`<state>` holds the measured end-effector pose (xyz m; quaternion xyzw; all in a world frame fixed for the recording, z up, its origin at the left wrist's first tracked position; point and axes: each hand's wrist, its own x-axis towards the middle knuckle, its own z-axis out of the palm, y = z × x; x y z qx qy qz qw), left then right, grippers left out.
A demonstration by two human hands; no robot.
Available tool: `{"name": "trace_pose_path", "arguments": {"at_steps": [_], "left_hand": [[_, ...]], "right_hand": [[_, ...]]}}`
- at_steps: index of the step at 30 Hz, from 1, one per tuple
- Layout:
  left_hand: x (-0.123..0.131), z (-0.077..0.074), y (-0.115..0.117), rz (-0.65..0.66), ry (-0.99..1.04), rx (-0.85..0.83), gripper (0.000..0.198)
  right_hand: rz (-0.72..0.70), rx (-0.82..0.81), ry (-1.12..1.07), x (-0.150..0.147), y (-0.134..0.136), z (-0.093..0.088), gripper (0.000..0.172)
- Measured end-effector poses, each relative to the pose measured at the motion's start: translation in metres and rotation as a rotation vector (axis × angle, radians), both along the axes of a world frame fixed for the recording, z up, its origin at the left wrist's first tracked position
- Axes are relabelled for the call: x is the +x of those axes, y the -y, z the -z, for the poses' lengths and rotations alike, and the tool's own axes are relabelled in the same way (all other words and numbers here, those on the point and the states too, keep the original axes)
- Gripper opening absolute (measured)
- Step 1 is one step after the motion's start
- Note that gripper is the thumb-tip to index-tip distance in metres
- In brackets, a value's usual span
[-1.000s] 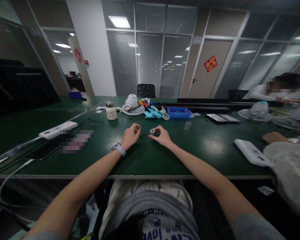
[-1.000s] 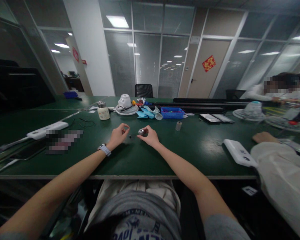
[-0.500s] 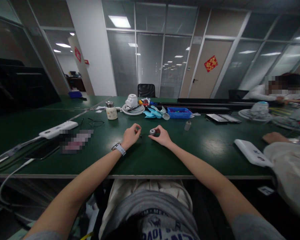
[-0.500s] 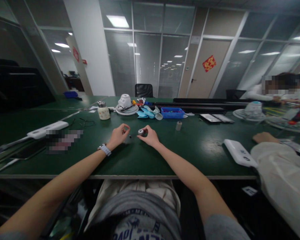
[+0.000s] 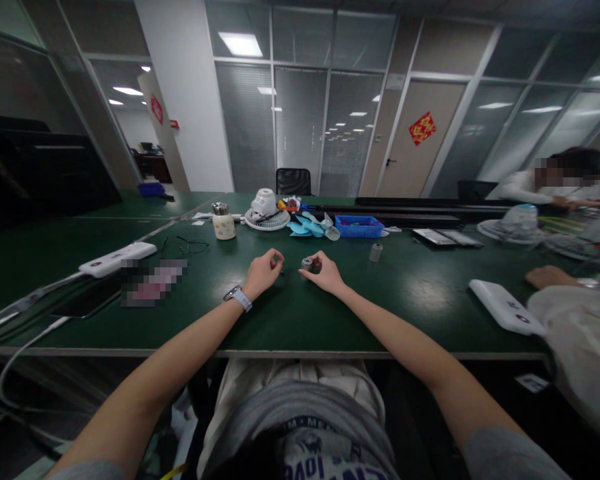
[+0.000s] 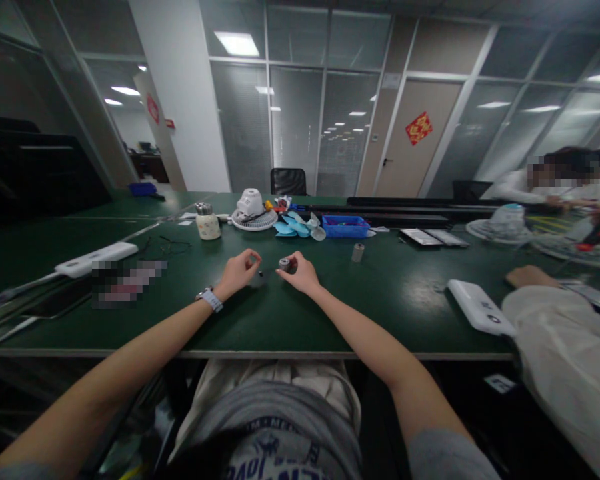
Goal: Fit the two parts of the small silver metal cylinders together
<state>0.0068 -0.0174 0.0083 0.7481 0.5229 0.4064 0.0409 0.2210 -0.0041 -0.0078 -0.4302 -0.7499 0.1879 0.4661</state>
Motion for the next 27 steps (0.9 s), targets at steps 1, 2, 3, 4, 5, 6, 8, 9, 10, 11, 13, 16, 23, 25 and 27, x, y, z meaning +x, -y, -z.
{"name": "trace_pose_path", "arguments": {"at_steps": [1,2,3,4,5,6,8,9,10,11,13,16,23,25,27], "left_hand": [[0.0,0.0001,-0.0001,0.003,-0.002,-0.001,0.014],[-0.0002,0.0004,-0.0003,0.005,-0.004,0.001,0.014],[-0.0003,0.0007,-0.0007,0.007,-0.005,0.002,0.014],[-0.0005,0.0011,-0.0012,0.008,-0.005,0.003,0.014],[-0.0007,0.0016,-0.0016,0.01,-0.006,0.002,0.013],[-0.0008,0.0019,-0.002,0.012,-0.008,0.001,0.013],[-0.001,0.0023,-0.0023,0.014,-0.014,-0.006,0.014],[-0.001,0.0023,-0.0023,0.016,-0.019,-0.013,0.014],[-0.001,0.0023,-0.0022,0.018,-0.024,-0.023,0.014],[-0.001,0.0023,-0.0022,0.02,-0.031,-0.035,0.015],[-0.0012,0.0023,-0.0024,0.031,-0.053,-0.058,0.016],[-0.0019,0.0033,-0.0041,0.047,-0.104,-0.062,0.02],[-0.0049,0.0078,-0.0096,0.083,-0.146,-0.072,0.024],[-0.0055,0.0084,-0.0098,0.092,-0.155,-0.088,0.025],[-0.0059,0.0087,-0.0098,0.099,-0.158,-0.095,0.025]], "right_hand": [[0.001,0.002,0.0,-0.0002,0.0002,-0.0002,0.036],[0.0,0.002,0.002,-0.0002,0.0004,-0.0003,0.036],[0.0,0.001,0.003,-0.0002,0.0005,-0.0004,0.036],[0.001,0.001,0.004,-0.0001,0.0006,-0.0005,0.036],[0.002,0.0,0.005,0.0001,0.0006,-0.0005,0.036],[0.003,0.001,0.007,0.0003,0.0004,-0.0004,0.036],[0.002,0.005,0.008,0.0007,0.0,-0.0001,0.036],[-0.001,0.006,0.007,0.0008,-0.0002,0.0,0.037],[-0.004,0.006,0.006,0.0009,-0.0004,0.0002,0.036],[-0.006,0.005,0.006,0.0009,-0.0005,0.0002,0.036],[-0.004,0.005,0.007,0.0008,-0.0005,0.0003,0.036],[0.0,0.008,0.006,0.0005,0.0001,-0.0002,0.036],[-0.002,-0.009,0.005,-0.0001,0.0021,-0.0024,0.035],[-0.003,-0.008,0.008,-0.0002,0.0015,-0.0018,0.035],[0.003,-0.004,0.009,-0.0001,0.0006,-0.0009,0.036]]}}
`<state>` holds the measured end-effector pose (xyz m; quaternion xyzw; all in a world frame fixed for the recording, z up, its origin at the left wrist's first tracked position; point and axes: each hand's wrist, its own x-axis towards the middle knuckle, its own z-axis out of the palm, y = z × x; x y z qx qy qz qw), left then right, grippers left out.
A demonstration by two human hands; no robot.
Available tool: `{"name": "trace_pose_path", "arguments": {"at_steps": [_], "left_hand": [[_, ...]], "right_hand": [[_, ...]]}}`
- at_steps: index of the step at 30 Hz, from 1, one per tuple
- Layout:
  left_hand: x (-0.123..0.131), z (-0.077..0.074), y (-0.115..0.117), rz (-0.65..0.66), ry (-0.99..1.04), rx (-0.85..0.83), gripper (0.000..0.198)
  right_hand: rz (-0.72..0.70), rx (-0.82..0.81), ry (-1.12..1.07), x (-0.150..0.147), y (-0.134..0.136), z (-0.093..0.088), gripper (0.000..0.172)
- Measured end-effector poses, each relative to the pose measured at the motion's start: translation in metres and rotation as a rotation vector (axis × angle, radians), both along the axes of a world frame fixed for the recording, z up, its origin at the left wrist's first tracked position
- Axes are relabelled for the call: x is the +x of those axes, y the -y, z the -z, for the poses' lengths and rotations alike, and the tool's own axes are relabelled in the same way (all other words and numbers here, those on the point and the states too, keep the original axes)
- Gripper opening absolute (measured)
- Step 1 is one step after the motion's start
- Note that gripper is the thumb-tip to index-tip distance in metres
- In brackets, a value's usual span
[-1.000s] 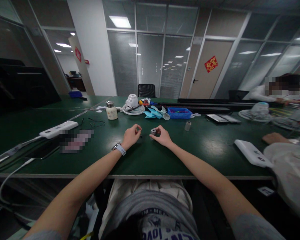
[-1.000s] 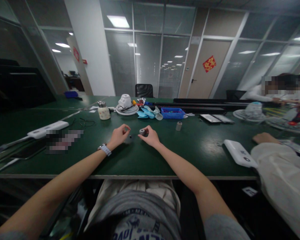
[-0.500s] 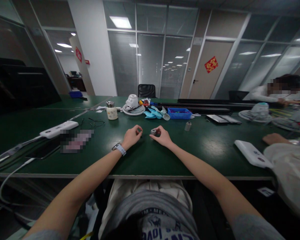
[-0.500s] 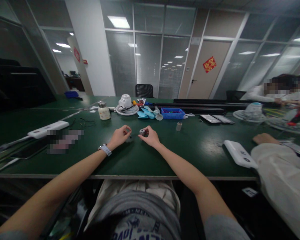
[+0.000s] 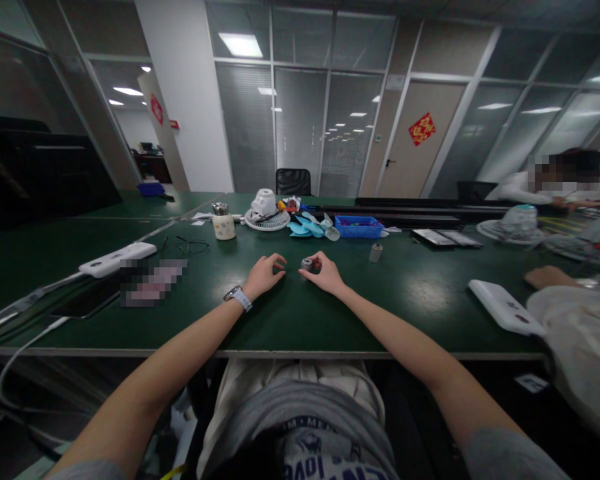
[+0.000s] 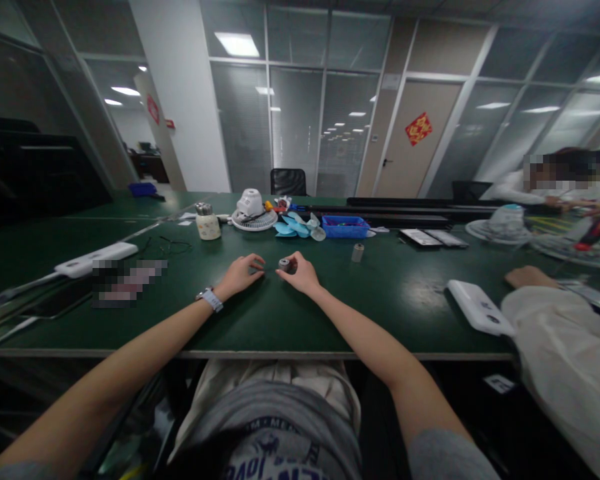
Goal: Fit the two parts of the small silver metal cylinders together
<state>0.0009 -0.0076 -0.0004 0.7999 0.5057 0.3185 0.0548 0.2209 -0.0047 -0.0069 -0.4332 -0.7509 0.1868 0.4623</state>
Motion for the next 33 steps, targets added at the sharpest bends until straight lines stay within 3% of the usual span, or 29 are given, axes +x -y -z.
{"name": "trace_pose_path", "arguments": {"at_steps": [33], "left_hand": [[0.0015,-0.0024,0.0036,0.029,0.072,-0.036,0.025]], "right_hand": [[-0.003,-0.009,-0.004,-0.0003,0.0009,-0.0003,0.035]]}}
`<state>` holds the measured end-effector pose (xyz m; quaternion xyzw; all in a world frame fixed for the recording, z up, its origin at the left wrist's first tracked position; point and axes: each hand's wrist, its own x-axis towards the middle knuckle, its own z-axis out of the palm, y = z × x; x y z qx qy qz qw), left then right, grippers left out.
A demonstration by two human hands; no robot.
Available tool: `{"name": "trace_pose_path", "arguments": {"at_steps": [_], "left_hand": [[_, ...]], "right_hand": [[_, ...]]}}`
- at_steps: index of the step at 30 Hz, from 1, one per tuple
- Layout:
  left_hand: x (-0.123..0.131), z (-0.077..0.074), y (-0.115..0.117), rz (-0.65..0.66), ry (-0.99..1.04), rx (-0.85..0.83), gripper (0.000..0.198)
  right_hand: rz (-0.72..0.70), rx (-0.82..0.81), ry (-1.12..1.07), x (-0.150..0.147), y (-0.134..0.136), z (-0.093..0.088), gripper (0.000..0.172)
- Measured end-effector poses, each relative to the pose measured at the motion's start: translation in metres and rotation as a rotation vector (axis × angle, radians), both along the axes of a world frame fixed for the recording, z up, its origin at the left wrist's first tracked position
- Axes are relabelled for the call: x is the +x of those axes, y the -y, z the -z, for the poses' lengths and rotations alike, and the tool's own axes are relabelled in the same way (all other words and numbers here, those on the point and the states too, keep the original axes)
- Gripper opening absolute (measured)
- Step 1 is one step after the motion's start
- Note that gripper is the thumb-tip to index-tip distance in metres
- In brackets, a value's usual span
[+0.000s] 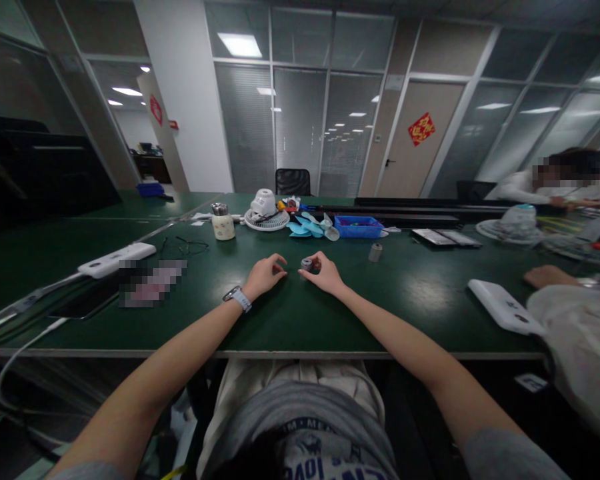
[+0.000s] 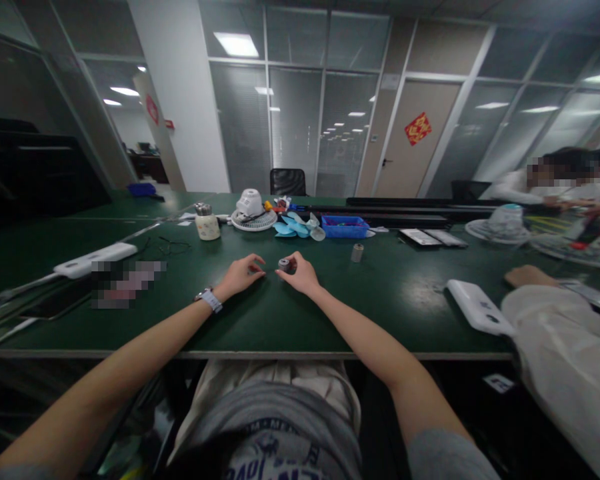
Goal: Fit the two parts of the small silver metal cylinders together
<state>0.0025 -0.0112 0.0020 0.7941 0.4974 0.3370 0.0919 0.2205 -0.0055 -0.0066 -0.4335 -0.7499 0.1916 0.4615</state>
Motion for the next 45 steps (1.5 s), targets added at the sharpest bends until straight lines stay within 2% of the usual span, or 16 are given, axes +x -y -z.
{"name": "trace_pose_path", "arguments": {"at_steps": [23,26,30,35,40,45], "left_hand": [[0.0,-0.001,0.001,0.021,0.025,0.003,0.025],[0.0,-0.002,0.001,0.01,0.018,-0.006,0.025],[0.001,-0.004,0.003,-0.005,0.013,-0.014,0.026],[0.0,-0.005,0.004,-0.002,0.024,-0.022,0.026],[0.001,-0.003,0.003,0.008,0.067,-0.03,0.025],[0.001,-0.003,0.004,-0.014,0.096,-0.034,0.024]], "right_hand": [[-0.01,0.0,0.014,0.0,0.001,0.0,0.035],[0.033,0.022,0.033,0.001,-0.002,0.0,0.033],[0.248,0.118,-0.003,0.021,-0.014,-0.007,0.032],[0.623,0.258,-0.125,0.089,-0.036,-0.023,0.04],[1.018,0.123,-0.213,0.155,-0.047,-0.023,0.037],[1.173,0.029,-0.348,0.175,-0.047,-0.017,0.035]]}}
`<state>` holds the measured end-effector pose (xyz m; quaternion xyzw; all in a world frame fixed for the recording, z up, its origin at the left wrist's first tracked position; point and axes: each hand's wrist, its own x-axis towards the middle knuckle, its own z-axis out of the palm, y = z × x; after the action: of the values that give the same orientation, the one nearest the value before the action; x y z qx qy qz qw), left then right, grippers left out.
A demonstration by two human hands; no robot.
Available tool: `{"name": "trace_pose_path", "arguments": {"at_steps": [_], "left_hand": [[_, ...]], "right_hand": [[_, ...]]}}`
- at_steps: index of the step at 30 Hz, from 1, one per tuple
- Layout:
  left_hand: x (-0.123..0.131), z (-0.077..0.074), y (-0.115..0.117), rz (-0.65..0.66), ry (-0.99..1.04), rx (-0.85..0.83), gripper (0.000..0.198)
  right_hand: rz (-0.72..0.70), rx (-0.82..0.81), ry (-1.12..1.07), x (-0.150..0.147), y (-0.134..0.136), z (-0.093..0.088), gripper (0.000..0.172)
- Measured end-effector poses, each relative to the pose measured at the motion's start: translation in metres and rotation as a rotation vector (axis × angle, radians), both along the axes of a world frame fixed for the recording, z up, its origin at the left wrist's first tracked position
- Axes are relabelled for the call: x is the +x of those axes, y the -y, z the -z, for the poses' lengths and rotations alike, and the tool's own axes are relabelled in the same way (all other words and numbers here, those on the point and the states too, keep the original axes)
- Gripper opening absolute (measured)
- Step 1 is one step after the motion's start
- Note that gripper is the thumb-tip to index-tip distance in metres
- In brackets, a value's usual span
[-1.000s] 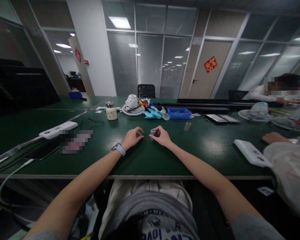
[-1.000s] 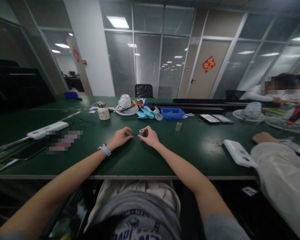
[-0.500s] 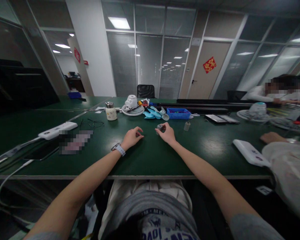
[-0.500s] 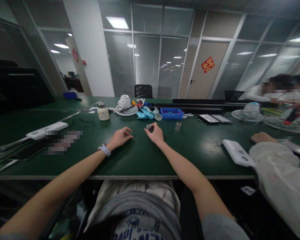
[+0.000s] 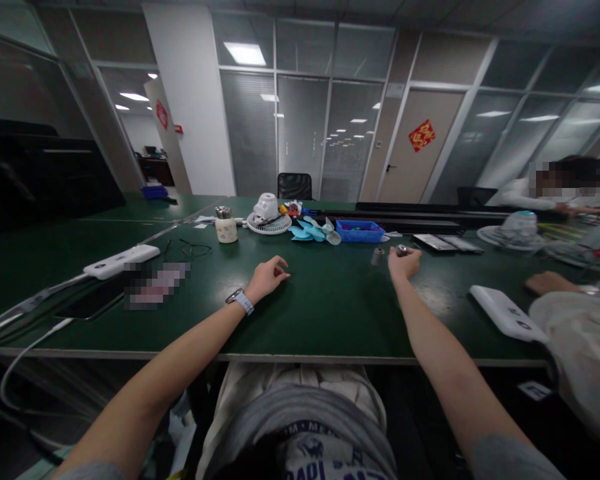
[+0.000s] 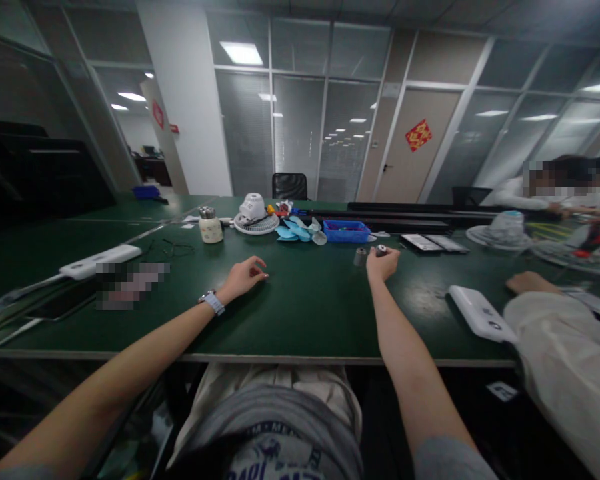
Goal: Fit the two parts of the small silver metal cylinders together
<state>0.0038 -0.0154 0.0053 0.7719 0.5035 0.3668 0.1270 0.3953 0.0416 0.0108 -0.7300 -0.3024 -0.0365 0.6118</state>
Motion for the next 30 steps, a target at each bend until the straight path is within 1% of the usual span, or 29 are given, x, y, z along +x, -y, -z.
{"name": "trace_pose_path", "arguments": {"at_steps": [4,9,12,14,16,18,19,20,21,22,23,24,26,27,28,29,30], "left_hand": [[0.0,0.0,0.0,0.002,0.012,0.0,0.024],[0.0,0.001,-0.001,0.034,0.088,-0.004,0.02],[0.001,0.001,-0.001,0.035,0.123,0.005,0.02],[0.002,0.0,-0.001,0.031,0.138,0.007,0.021],[0.003,-0.002,0.0,0.039,0.162,0.006,0.023],[0.004,-0.002,0.001,0.056,0.196,0.009,0.025],[0.005,-0.002,0.001,0.066,0.216,0.015,0.026],[0.006,-0.002,0.001,0.079,0.24,0.018,0.027],[0.007,-0.001,0.001,0.101,0.274,0.011,0.029],[0.009,-0.001,0.001,0.132,0.322,-0.016,0.031],[0.01,0.0,0.0,0.17,0.381,-0.064,0.035],[0.012,0.001,0.0,0.208,0.445,-0.123,0.039],[0.015,0.003,-0.001,0.257,0.568,-0.238,0.048],[0.016,0.003,-0.002,0.263,0.619,-0.277,0.051],[0.016,0.003,-0.002,0.259,0.661,-0.3,0.054],[0.016,0.003,-0.002,0.252,0.694,-0.315,0.055],[0.016,0.003,-0.002,0.25,0.718,-0.329,0.056]], "right_hand": [[0.006,-0.032,-0.013,0.005,-0.001,0.003,0.036],[-0.012,-0.143,-0.01,0.013,-0.001,0.011,0.036],[-0.035,-0.198,-0.007,0.013,0.001,0.014,0.035],[-0.03,-0.217,-0.003,0.01,0.003,0.012,0.037],[0.047,-0.174,0.034,0.005,0.006,0.006,0.044],[0.15,-0.061,0.128,-0.003,0.009,-0.003,0.05],[0.181,0.008,0.191,-0.01,0.012,-0.008,0.05],[0.18,0.074,0.258,-0.018,0.014,-0.014,0.047],[0.135,0.125,0.325,-0.028,0.018,-0.019,0.044],[0.05,0.162,0.396,-0.04,0.021,-0.023,0.04],[-0.074,0.187,0.473,-0.054,0.025,-0.026,0.036],[-0.236,0.2,0.56,-0.07,0.03,-0.028,0.032],[-0.639,0.188,0.776,-0.103,0.039,-0.028,0.027],[-0.843,0.162,0.891,-0.119,0.043,-0.027,0.027],[-1.015,0.127,0.99,-0.133,0.047,-0.025,0.026],[-1.141,0.087,1.065,-0.146,0.049,-0.023,0.027],[-1.218,0.048,1.111,-0.156,0.051,-0.02,0.027]]}}
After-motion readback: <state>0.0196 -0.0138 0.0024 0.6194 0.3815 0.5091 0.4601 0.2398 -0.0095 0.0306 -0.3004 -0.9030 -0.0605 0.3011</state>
